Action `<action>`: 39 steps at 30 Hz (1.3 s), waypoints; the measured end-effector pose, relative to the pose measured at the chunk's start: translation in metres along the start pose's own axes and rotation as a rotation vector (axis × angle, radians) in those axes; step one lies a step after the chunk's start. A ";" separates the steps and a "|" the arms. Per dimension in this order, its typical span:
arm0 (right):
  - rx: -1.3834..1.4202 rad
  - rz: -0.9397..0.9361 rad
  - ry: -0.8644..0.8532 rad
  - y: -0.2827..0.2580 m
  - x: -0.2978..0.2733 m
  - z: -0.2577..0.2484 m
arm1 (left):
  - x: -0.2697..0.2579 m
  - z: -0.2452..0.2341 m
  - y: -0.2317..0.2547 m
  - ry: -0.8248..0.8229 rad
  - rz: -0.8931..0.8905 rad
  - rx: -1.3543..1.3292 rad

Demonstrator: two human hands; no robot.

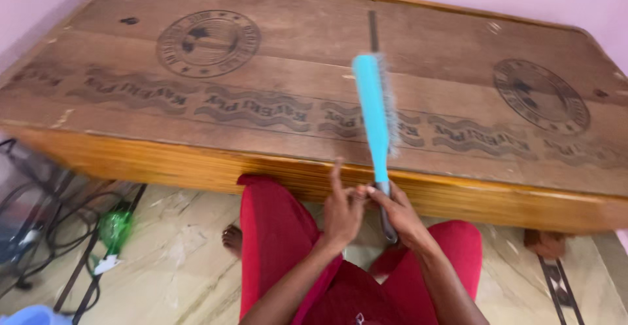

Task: The person uses a blue-handled brush to sweep dust and debris off the surface of a large wooden table. They systematically move the brush across the entire tabletop, including the edges and corners, to remove loose particles.

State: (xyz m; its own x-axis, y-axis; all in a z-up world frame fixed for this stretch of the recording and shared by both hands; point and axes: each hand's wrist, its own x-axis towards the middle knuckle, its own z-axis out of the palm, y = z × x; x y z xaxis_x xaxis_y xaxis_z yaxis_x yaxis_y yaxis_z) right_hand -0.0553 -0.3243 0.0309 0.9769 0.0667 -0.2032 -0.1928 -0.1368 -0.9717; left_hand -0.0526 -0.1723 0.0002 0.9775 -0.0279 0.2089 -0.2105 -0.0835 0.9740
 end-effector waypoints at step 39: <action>-0.590 0.360 0.711 0.023 0.054 -0.235 | 0.159 -0.042 -0.040 0.076 0.231 0.961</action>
State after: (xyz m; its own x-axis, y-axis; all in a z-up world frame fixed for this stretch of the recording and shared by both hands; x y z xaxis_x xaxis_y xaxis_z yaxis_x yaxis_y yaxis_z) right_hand 0.0153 -0.5562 0.0263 0.7344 -0.6578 -0.1673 -0.6010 -0.5157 -0.6107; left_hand 0.1122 -0.1316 -0.0022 0.9026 -0.0838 0.4223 -0.2812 -0.8574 0.4309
